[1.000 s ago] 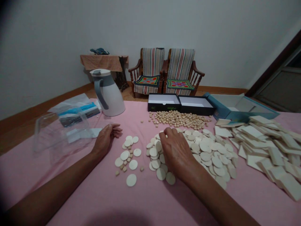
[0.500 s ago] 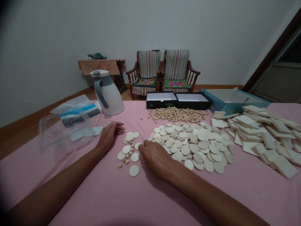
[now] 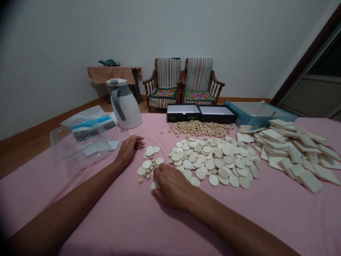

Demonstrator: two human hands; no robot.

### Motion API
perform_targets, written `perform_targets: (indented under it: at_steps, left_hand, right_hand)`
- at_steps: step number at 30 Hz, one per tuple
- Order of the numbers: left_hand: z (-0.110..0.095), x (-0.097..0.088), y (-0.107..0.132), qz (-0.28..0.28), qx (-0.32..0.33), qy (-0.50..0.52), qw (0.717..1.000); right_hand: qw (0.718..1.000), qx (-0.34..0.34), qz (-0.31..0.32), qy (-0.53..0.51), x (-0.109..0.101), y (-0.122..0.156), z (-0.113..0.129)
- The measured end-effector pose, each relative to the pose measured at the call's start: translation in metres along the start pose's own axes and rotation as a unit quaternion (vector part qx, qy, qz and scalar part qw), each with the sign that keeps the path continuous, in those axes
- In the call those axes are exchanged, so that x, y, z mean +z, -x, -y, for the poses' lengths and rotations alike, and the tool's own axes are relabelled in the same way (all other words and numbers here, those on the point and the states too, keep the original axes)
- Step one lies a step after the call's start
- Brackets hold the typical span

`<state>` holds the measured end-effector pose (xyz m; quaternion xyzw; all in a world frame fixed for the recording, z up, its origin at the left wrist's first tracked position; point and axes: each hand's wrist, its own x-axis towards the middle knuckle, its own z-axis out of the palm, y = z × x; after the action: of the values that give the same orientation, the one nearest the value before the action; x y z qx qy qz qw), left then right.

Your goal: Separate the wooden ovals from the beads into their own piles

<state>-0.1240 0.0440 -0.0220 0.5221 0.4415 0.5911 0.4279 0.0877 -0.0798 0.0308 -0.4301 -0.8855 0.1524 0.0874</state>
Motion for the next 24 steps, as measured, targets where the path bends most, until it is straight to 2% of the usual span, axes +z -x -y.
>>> perform_targets:
  at_steps: [3,5,8,10,13,15,19,21,24]
  left_hand:
    - [0.0,0.0,0.0,0.001,0.001,-0.002,1.0]
    - [0.001,0.0,-0.001,0.001,0.001,-0.003,1.0]
    - [0.003,0.0,-0.002,0.002,0.001,-0.005,1.0]
    - [0.004,0.0,-0.003,0.003,0.0,-0.007,1.0]
    - [0.003,0.001,-0.003,0.003,-0.002,-0.008,1.0]
    - [0.002,0.001,-0.003,0.002,-0.002,-0.008,1.0]
    - [0.0,0.001,-0.001,0.002,0.002,-0.01,1.0]
    - [-0.001,0.001,-0.001,0.004,0.004,-0.012,1.0]
    - [-0.002,0.001,0.0,0.007,0.006,-0.014,1.0]
  right_hand:
    - [1.0,0.003,-0.007,-0.008,0.013,0.001,0.003]
    - [1.0,0.009,-0.006,-0.012,0.01,0.0,0.0]
    - [0.999,0.039,-0.024,0.003,-0.01,0.001,-0.011]
    - [0.993,0.096,-0.061,0.043,-0.028,0.005,-0.023]
    - [0.963,0.191,-0.128,0.14,-0.049,0.008,-0.037]
    - [0.959,0.183,-0.148,0.157,-0.052,0.006,-0.036]
    - [0.991,0.08,-0.076,0.075,-0.03,-0.007,-0.016]
    - [0.994,0.061,-0.051,0.076,-0.016,-0.014,-0.006]
    - [0.993,0.057,-0.049,0.095,0.002,-0.02,-0.001]
